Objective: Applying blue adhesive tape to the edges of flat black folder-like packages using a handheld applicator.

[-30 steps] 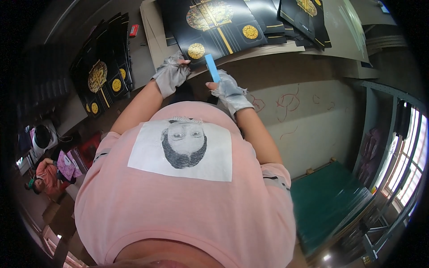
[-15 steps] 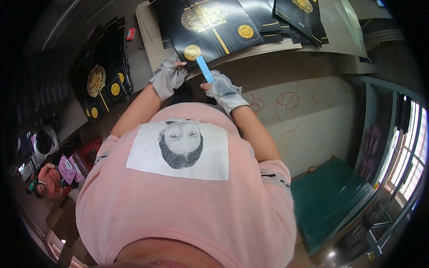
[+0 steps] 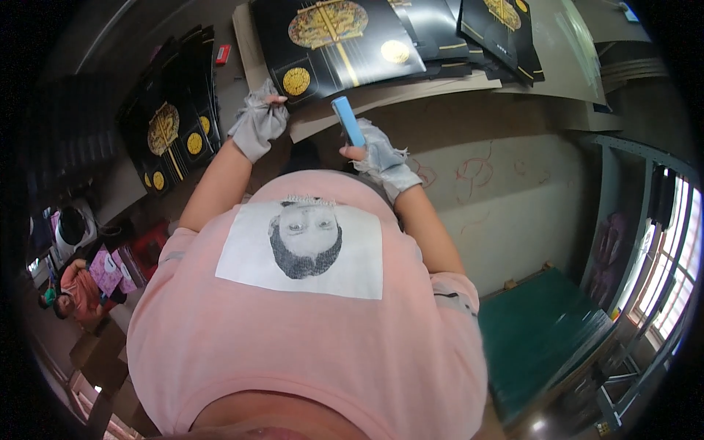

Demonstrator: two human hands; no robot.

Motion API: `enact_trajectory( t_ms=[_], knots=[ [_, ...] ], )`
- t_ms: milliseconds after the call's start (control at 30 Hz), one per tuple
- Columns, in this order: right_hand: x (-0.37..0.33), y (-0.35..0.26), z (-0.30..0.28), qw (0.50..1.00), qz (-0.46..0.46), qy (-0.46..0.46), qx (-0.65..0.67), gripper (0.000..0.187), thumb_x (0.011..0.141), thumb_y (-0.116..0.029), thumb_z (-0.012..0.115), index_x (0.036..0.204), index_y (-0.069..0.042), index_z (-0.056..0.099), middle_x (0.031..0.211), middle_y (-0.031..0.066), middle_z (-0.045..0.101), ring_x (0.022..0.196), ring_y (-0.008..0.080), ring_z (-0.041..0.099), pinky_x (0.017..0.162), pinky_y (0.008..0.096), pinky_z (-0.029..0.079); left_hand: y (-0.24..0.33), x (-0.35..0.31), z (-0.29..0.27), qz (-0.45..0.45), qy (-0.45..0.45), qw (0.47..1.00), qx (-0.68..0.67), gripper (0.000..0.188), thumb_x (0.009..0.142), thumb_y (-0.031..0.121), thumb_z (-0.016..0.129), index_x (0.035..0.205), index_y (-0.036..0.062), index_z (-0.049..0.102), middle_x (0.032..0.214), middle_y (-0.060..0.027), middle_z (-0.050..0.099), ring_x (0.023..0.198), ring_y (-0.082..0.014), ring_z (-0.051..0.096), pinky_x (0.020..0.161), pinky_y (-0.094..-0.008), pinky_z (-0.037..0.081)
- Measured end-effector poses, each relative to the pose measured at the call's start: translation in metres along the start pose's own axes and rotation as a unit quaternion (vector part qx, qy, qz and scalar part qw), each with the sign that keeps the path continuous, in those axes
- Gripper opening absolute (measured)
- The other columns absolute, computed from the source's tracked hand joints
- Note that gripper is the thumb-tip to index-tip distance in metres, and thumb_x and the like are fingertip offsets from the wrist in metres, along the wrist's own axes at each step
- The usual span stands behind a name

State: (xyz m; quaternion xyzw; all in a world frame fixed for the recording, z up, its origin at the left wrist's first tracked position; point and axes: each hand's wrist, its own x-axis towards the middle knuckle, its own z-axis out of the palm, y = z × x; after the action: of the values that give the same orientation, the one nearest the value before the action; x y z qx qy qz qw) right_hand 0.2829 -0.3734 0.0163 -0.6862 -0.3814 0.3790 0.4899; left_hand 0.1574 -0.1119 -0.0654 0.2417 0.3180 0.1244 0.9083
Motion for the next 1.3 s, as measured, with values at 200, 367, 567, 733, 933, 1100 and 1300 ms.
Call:
enact_trajectory(
  t_ms=[200, 367, 567, 733, 933, 1100, 1300],
  knots=[
    [0.004, -0.005, -0.008, 0.964, 0.029, 0.068, 0.254, 0.037, 0.070, -0.016, 0.067, 0.101, 0.001, 0.055, 0.086, 0.0080, 0.059, 0.079, 0.0173, 0.057, 0.071, 0.0297, 0.046, 0.005, -0.015, 0.007, 0.044, 0.005, 0.999, 0.020, 0.022, 0.076, -0.003, 0.059, 0.068, 0.0118, 0.046, 0.062, 0.0022, 0.047, 0.056, -0.0079, 0.049, 0.054, -0.0160, 0.041],
    [0.032, -0.008, -0.019, 0.951, 0.076, 0.099, 0.283, 0.040, 0.074, -0.013, 0.064, 0.108, 0.002, 0.052, 0.086, 0.0096, 0.059, 0.074, 0.0165, 0.059, 0.068, 0.0281, 0.048, 0.006, -0.018, -0.005, -0.055, 0.042, 0.998, -0.001, 0.007, 0.077, 0.001, 0.059, 0.076, 0.0066, 0.055, 0.070, -0.0042, 0.056, 0.066, -0.0113, 0.055, 0.063, -0.0174, 0.045],
    [0.034, -0.005, -0.010, 0.930, 0.094, 0.157, 0.317, 0.037, 0.076, -0.013, 0.061, 0.108, 0.004, 0.054, 0.086, 0.0090, 0.059, 0.072, 0.0170, 0.060, 0.067, 0.0271, 0.046, -0.003, -0.018, -0.003, -0.009, -0.011, 1.000, 0.010, 0.001, 0.080, 0.006, 0.056, 0.081, 0.0045, 0.057, 0.076, -0.0067, 0.060, 0.071, -0.0140, 0.056, 0.068, -0.0201, 0.046],
    [0.038, -0.004, -0.005, 0.920, 0.087, 0.196, 0.327, 0.037, 0.077, -0.013, 0.059, 0.109, 0.005, 0.055, 0.087, 0.0088, 0.059, 0.072, 0.0183, 0.060, 0.068, 0.0279, 0.046, -0.008, -0.018, 0.028, -0.032, -0.020, 0.999, -0.023, 0.015, 0.080, 0.014, 0.063, 0.091, 0.0045, 0.058, 0.080, -0.0062, 0.061, 0.071, -0.0149, 0.058, 0.067, -0.0238, 0.048],
    [0.038, -0.002, -0.007, 0.928, 0.088, 0.205, 0.297, 0.037, 0.077, -0.014, 0.060, 0.109, 0.005, 0.055, 0.088, 0.0094, 0.059, 0.070, 0.0194, 0.060, 0.069, 0.0295, 0.048, 0.010, -0.059, 0.078, -0.116, 0.074, 0.976, 0.167, 0.036, 0.078, 0.022, 0.069, 0.107, 0.0048, 0.055, 0.094, -0.0061, 0.063, 0.077, -0.0160, 0.061, 0.069, -0.0286, 0.050],
    [0.034, 0.002, -0.011, 0.878, 0.091, 0.231, 0.409, 0.037, 0.076, -0.012, 0.062, 0.109, 0.004, 0.055, 0.092, 0.0111, 0.059, 0.069, 0.0187, 0.061, 0.066, 0.0294, 0.049, 0.011, -0.062, 0.072, -0.110, -0.051, 0.980, 0.155, 0.030, 0.078, 0.007, 0.065, 0.106, 0.0013, 0.057, 0.101, -0.0075, 0.064, 0.089, -0.0171, 0.062, 0.077, -0.0250, 0.051],
    [0.029, -0.009, -0.021, 0.914, 0.076, 0.230, 0.325, 0.038, 0.075, -0.013, 0.064, 0.109, 0.002, 0.056, 0.089, 0.0067, 0.058, 0.069, 0.0168, 0.059, 0.065, 0.0282, 0.048, 0.010, -0.051, 0.081, -0.059, -0.055, 0.988, 0.133, 0.026, 0.076, 0.001, 0.064, 0.102, -0.0011, 0.059, 0.101, -0.0088, 0.063, 0.091, -0.0176, 0.061, 0.082, -0.0259, 0.049]
  ],
)
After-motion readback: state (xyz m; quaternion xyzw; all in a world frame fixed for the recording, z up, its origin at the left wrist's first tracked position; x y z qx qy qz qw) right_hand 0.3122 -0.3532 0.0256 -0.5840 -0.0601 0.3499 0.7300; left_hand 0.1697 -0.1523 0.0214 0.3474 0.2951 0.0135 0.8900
